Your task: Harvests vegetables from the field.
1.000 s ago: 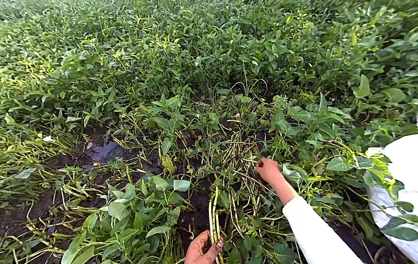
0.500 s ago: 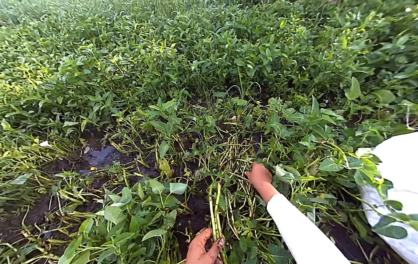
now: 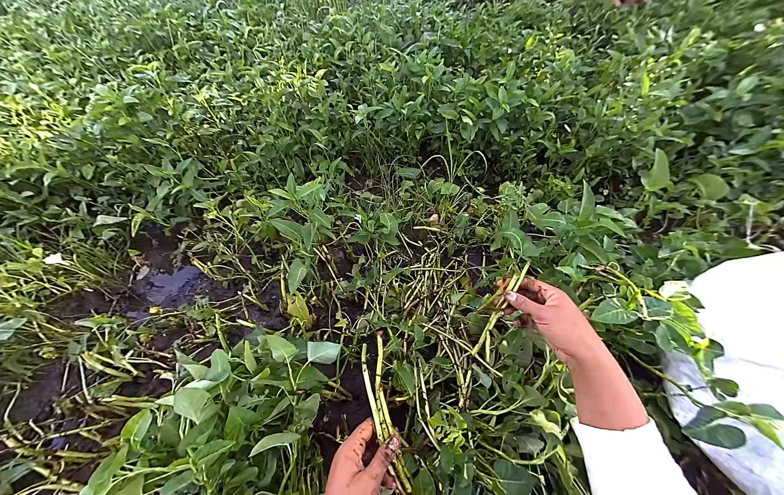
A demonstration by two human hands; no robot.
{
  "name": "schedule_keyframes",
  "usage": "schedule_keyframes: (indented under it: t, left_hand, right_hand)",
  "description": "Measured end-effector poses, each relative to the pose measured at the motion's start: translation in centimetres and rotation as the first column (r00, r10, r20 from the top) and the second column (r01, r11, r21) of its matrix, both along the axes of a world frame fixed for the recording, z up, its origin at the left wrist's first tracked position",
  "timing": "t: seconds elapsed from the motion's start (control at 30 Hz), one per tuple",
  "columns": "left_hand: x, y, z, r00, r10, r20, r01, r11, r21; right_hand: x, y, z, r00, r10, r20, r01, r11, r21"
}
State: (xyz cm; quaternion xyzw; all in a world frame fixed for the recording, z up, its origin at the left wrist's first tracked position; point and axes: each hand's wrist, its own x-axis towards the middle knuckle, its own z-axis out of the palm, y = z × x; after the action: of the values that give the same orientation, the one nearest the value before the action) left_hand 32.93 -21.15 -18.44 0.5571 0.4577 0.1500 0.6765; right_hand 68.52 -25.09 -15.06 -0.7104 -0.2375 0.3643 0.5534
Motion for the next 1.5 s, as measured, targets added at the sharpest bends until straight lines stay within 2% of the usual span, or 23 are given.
schedule_keyframes:
  t: [0.03,0.1,0.17,0.27,0.37,0.47,0.57,0.63,0.73,0.8,0.87,0.97,1.03,1.17,1.27,1.4,1.5]
  left_hand:
    - [0.2,0.0,0.0,1.000,-0.004,0.011,0.004,1.000,-0.006]
    - [0.4,0.1,0.2,1.000,-0.015,0.027,0.015,1.000,-0.007]
    - [0.6,0.2,0.5,0.999,-0.029,0.034,0.029,1.000,0.000]
    - [0.4,0.2,0.3,0.999,-0.022,0.047,0.023,1.000,-0.017]
    - [0.0,0.1,0.4,0.999,-0.022,0.044,0.022,1.000,-0.008]
    - [-0.5,0.2,0.4,0.999,-0.017,0.037,0.017,1.000,0.004]
    - [-0.6,0.5,0.3,0.999,0.005,0.041,-0.006,1.000,0.009]
    - [-0.5,0.5,0.3,0.998,0.013,0.056,-0.013,1.000,0.004]
    - [-0.3,0.4,0.8,0.986,0.012,0.168,-0.002,0.998,-0.055]
    - [0.0,0.2,1.3,0.965,0.012,0.262,0.013,0.995,-0.096]
    - [0.3,-0.1,1.8,0.950,-0.013,0.313,0.044,0.995,-0.094]
    - [0.7,-0.6,2.3,0.937,-0.049,0.347,0.074,0.995,-0.059]
    - [1.1,-1.0,2.4,0.946,-0.040,0.323,0.056,0.998,-0.040]
    - [1.3,-1.4,1.7,0.978,-0.008,0.206,0.013,1.000,-0.024]
    - [1.0,-1.4,0.9,0.984,-0.005,0.177,0.014,0.999,-0.051]
    - [0.7,-1.5,0.1,0.985,0.023,0.172,0.006,0.986,-0.166]
    - [0.1,-1.0,0.2,0.987,-0.061,0.146,0.092,0.972,-0.218]
  right_hand:
    - [-0.2,-0.3,-0.2,0.999,0.039,-0.006,-0.039,0.999,-0.008]
    - [-0.6,-0.4,-2.0,0.981,0.171,0.087,-0.149,0.964,-0.220]
    - [-1.6,-0.3,-3.8,0.952,0.293,0.091,-0.235,0.889,-0.393]
    - [-3.1,-0.5,-4.6,0.943,0.332,0.026,-0.298,0.874,-0.385]
    - [-3.2,-0.9,-4.4,0.934,0.339,0.110,-0.281,0.890,-0.358]
    - [-3.5,-1.3,-2.9,0.935,0.329,0.135,-0.286,0.921,-0.264]
    - [-4.4,-1.8,-0.8,0.949,0.316,-0.001,-0.315,0.947,-0.056]
    - [-5.2,-2.0,0.2,0.924,0.363,-0.116,-0.351,0.930,0.112]
    - [-6.8,-2.0,0.4,0.834,0.469,-0.290,-0.382,0.871,0.309]
    - [-7.9,-1.9,-0.1,0.738,0.555,-0.384,-0.402,0.819,0.410]
    - [-8.9,-1.7,-0.7,0.650,0.624,-0.433,-0.427,0.771,0.472]
    - [-10.2,-1.2,-1.5,0.575,0.679,-0.456,-0.459,0.729,0.508]
    - [-11.0,-1.1,-1.8,0.571,0.669,-0.476,-0.465,0.741,0.485]
    - [-12.7,-0.7,-1.8,0.659,0.557,-0.505,-0.458,0.830,0.319]
    - [-13.9,-0.6,-2.0,0.701,0.527,-0.481,-0.491,0.845,0.211]
    - [-15.4,-0.8,-2.7,0.742,0.540,-0.397,-0.536,0.834,0.132]
    - [-14.7,-0.7,-3.2,0.734,0.609,-0.299,-0.608,0.786,0.109]
